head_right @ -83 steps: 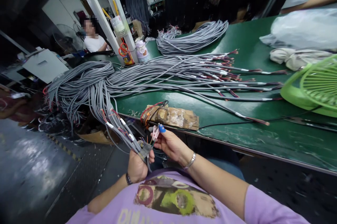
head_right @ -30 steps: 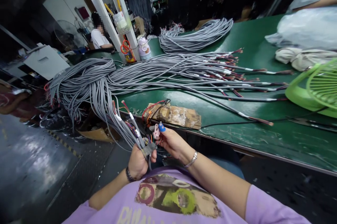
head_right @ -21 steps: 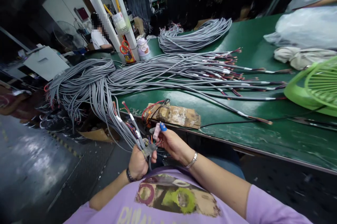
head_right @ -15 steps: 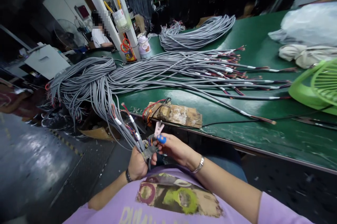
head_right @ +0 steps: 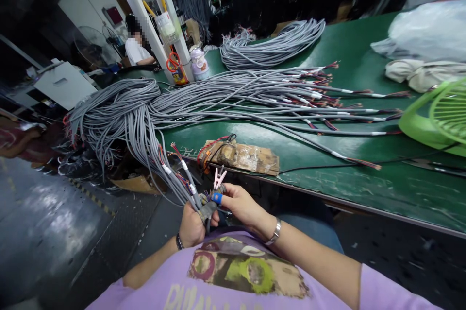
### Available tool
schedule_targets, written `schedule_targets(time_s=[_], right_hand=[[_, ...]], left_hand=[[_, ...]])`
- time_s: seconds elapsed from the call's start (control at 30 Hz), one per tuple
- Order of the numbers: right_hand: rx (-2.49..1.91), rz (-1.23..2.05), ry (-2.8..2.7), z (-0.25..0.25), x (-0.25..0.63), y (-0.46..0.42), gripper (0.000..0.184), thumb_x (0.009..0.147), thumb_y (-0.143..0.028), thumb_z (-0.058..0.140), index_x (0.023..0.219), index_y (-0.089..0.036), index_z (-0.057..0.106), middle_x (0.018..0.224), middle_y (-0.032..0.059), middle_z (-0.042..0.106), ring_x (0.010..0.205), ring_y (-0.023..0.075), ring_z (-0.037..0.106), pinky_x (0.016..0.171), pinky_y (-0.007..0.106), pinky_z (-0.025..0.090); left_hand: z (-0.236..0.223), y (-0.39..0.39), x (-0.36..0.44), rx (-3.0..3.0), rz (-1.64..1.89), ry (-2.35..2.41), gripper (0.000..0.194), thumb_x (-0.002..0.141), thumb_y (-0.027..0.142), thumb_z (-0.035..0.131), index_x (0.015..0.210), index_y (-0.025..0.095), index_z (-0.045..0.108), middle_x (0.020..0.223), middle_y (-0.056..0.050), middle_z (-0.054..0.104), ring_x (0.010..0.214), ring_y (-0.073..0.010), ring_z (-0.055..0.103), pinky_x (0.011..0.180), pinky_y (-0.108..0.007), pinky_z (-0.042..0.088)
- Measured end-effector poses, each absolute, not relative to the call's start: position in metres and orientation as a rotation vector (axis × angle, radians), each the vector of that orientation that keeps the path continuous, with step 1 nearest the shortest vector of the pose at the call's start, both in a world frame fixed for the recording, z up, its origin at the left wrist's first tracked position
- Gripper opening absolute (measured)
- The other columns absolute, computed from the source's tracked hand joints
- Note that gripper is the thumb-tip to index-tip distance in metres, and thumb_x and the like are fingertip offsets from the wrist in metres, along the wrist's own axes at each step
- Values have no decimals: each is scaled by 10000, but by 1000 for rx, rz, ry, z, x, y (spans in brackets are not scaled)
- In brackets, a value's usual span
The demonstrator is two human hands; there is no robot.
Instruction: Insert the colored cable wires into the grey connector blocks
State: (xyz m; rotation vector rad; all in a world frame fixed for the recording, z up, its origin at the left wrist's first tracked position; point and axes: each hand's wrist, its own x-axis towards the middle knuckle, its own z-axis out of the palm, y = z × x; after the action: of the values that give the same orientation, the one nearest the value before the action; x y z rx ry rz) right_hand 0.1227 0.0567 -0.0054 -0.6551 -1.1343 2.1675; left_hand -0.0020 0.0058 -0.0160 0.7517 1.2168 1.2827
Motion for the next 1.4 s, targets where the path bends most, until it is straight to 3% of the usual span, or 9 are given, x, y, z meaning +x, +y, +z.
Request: schedule_targets(time_s=[0.17,0.3,0.47,0.77,1.0,1.2,1.4], right_hand=[[-576,2246,-1068,-15,130,57,276,763,-412,676,830,-175,551,599,7,635,564,163,608,606,309,433],[-665,2295,-795,-28,143,70,304,711,-433,725,818,-166,623,780,32,661,650,121,592,660,270,456],[-684,2265,-669,-32,137,88,356,753,-517,656,803,-164,661,757,40,649,649,119,566,617,243,465],[-657,2159,-659,-19,119,90,405,640,-552,734,733,-168,647,665,12,623,601,124,523,571,248,410],[-670,2164,-683,-19,121,86,440,637,-598,709,729,-175,628,672,13,606,590,125,520,557,252,420],[-806,2333,-981,-17,142,85,470,654,-606,687,735,-148,620,642,7,577,556,100,499,545,243,439],[-857,2113,-1523,-4,147,81,394,633,-493,746,649,-140,572,577,-32,540,519,80,434,529,232,361]], left_hand=[[-14,4,-2,723,1321,1221,330,674,398,731,555,117,604,430,-16,577,346,-83,487,371,-186,390],[-8,2,-4,680,1333,1174,323,639,400,753,560,125,602,412,-4,567,326,-77,468,344,-176,373],[0,7,-5,621,1285,1126,313,587,393,779,599,133,604,404,6,568,311,-72,450,320,-167,345],[-1,19,-1,607,1257,1147,295,572,363,762,581,133,578,407,5,559,315,-71,448,327,-171,332],[-5,17,0,628,1262,1186,304,586,382,757,583,134,582,401,10,550,318,-71,444,333,-175,342],[-10,6,-4,693,1251,1221,317,635,397,744,567,127,594,417,-4,565,328,-75,454,344,-182,351],[-11,3,-4,877,1009,1238,353,654,432,727,542,136,568,440,-31,590,369,-111,513,404,-221,407]])
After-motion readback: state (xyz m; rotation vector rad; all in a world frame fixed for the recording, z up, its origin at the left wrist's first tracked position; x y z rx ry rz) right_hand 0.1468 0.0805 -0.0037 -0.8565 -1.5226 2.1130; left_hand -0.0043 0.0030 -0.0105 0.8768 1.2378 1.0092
